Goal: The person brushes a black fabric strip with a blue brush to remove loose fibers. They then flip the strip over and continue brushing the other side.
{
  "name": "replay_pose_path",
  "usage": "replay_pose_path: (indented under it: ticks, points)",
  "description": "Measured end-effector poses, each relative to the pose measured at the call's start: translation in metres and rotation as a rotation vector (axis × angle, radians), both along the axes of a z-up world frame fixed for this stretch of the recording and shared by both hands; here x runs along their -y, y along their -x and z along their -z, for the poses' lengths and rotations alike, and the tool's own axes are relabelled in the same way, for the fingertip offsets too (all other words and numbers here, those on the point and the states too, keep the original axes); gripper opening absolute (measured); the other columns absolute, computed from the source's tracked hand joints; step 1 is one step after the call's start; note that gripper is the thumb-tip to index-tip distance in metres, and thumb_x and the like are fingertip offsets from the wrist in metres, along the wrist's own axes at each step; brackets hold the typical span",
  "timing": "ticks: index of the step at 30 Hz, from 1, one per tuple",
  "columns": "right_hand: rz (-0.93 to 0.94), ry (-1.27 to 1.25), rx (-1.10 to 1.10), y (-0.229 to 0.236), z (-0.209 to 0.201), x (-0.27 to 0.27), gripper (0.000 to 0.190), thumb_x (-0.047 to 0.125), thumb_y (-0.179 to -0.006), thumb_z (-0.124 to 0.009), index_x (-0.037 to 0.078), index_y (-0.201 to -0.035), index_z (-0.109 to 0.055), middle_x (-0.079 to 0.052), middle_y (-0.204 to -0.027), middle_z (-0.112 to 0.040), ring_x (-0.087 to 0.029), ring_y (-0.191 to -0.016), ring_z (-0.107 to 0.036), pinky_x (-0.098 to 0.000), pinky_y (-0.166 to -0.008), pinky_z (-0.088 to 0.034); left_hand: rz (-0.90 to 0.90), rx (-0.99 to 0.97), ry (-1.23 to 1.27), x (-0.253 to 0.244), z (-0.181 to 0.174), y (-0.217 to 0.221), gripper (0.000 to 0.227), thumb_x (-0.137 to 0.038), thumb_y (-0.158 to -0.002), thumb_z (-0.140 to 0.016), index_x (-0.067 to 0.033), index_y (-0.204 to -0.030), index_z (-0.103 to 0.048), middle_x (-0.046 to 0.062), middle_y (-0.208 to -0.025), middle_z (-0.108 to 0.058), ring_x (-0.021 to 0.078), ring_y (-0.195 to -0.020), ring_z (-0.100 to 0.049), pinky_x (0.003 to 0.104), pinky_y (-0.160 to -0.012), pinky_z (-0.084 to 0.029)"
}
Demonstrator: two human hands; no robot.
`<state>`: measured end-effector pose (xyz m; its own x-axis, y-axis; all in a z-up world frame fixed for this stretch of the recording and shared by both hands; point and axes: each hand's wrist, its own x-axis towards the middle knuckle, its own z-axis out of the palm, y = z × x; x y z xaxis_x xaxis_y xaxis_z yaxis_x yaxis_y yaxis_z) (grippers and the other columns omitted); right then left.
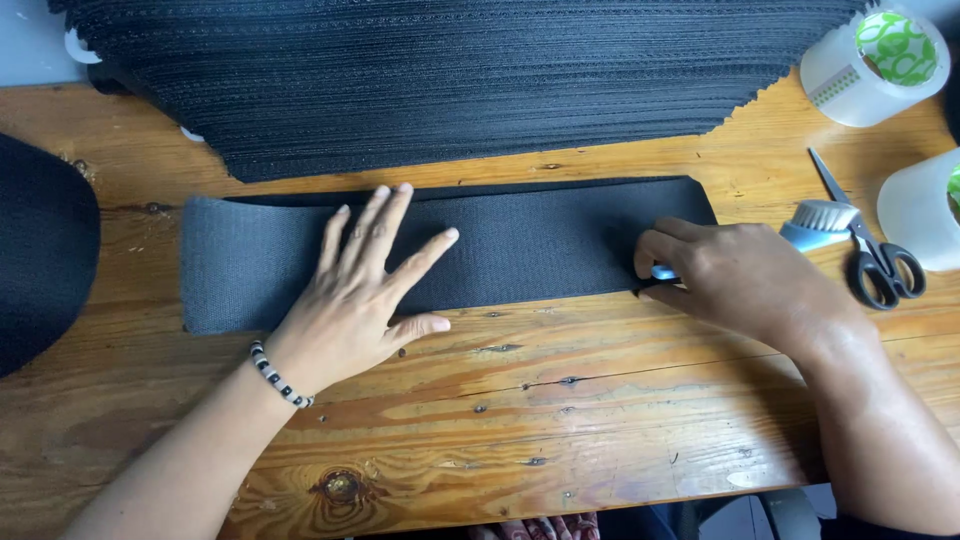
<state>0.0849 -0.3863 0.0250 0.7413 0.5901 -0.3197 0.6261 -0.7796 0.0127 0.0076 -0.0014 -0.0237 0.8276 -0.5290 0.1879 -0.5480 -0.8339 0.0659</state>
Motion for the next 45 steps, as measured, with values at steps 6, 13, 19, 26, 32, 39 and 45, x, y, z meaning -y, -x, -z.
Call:
replay_pose_path:
  ticks: [6, 13, 19, 26, 32, 39, 45]
  points:
    - [0.005, -0.066, -0.01, -0.002, 0.002, -0.001, 0.021, 0.043, -0.087, -0.069, 0.029, -0.102, -0.062, 0.005, -0.108, -0.062, -0.03, -0.079, -0.072, -0.0501, -0.058, -0.057, -0.005, 0.003, 0.063, -0.008, 0.002, -0.008, 0.077, -0.067, -0.097, -0.047, -0.0217, -0.158, -0.04, 0.033, -0.16, -0.031, 0.0456, -0.151, -0.031, 0.062, -0.12, -0.022]
    - [-0.02, -0.145, 0.009, -0.004, 0.003, -0.001, 0.02, 0.041, -0.091, -0.068, 0.026, -0.101, -0.061, 0.003, -0.104, -0.06, -0.028, -0.075, -0.07, -0.0477, -0.056, -0.056, -0.008, 0.061, 0.108, -0.015, 0.002, -0.015, 0.078, -0.068, -0.092, -0.059, -0.0185, -0.152, -0.05, 0.025, -0.144, -0.044, 0.0446, -0.126, -0.051, 0.06, -0.109, -0.038]
    - [-0.007, -0.169, 0.092, -0.001, -0.004, -0.005, 0.012, 0.037, -0.093, -0.066, 0.026, -0.098, -0.063, 0.004, -0.102, -0.061, -0.028, -0.072, -0.068, -0.0481, -0.049, -0.053, -0.015, 0.023, 0.099, -0.016, 0.001, -0.016, 0.079, -0.07, -0.095, -0.052, -0.024, -0.158, -0.042, 0.029, -0.155, -0.037, 0.0452, -0.136, -0.047, 0.061, -0.11, -0.037]
    - [-0.204, -0.396, 0.447, 0.005, -0.03, -0.008, 0.011, 0.019, -0.102, -0.074, 0.014, -0.104, -0.065, 0.002, -0.106, -0.068, -0.016, -0.083, -0.068, -0.0307, -0.057, -0.047, 0.022, 0.119, 0.193, -0.017, -0.019, -0.015, 0.078, -0.067, -0.09, -0.065, -0.0134, -0.146, -0.054, 0.021, -0.131, -0.053, 0.0368, -0.122, -0.056, 0.06, -0.116, -0.032]
    - [-0.29, -0.558, 0.525, 0.006, -0.034, 0.003, 0.013, 0.01, -0.105, -0.078, 0.004, -0.105, -0.066, -0.012, -0.112, -0.071, -0.026, -0.094, -0.071, -0.0349, -0.077, -0.053, 0.018, 0.039, 0.318, -0.016, -0.031, -0.01, 0.08, -0.06, -0.091, -0.068, -0.0119, -0.152, -0.049, 0.02, -0.134, -0.049, 0.0377, -0.125, -0.054, 0.054, -0.11, -0.043]
    - [-0.241, -0.701, 0.758, 0.001, -0.03, 0.033, 0.017, -0.018, -0.119, -0.08, -0.007, -0.117, -0.067, -0.025, -0.119, -0.076, -0.041, -0.1, -0.063, -0.05, -0.093, -0.045, 0.028, -0.268, 0.598, -0.01, -0.068, 0.0, 0.054, -0.024, -0.102, -0.058, -0.0036, -0.15, -0.044, 0.022, -0.145, -0.046, 0.0347, -0.141, -0.047, 0.049, -0.122, -0.036]
    - [-0.263, -0.828, 0.827, -0.025, -0.014, 0.048, 0.023, 0.012, -0.124, -0.06, -0.009, -0.116, -0.06, -0.029, -0.113, -0.072, -0.044, -0.098, -0.058, -0.0533, -0.095, -0.043, -0.028, -0.229, 0.605, -0.018, -0.044, -0.012, 0.047, -0.015, -0.099, -0.064, -0.0036, -0.143, -0.053, 0.018, -0.141, -0.052, 0.0308, -0.134, -0.053, 0.043, -0.118, -0.04]
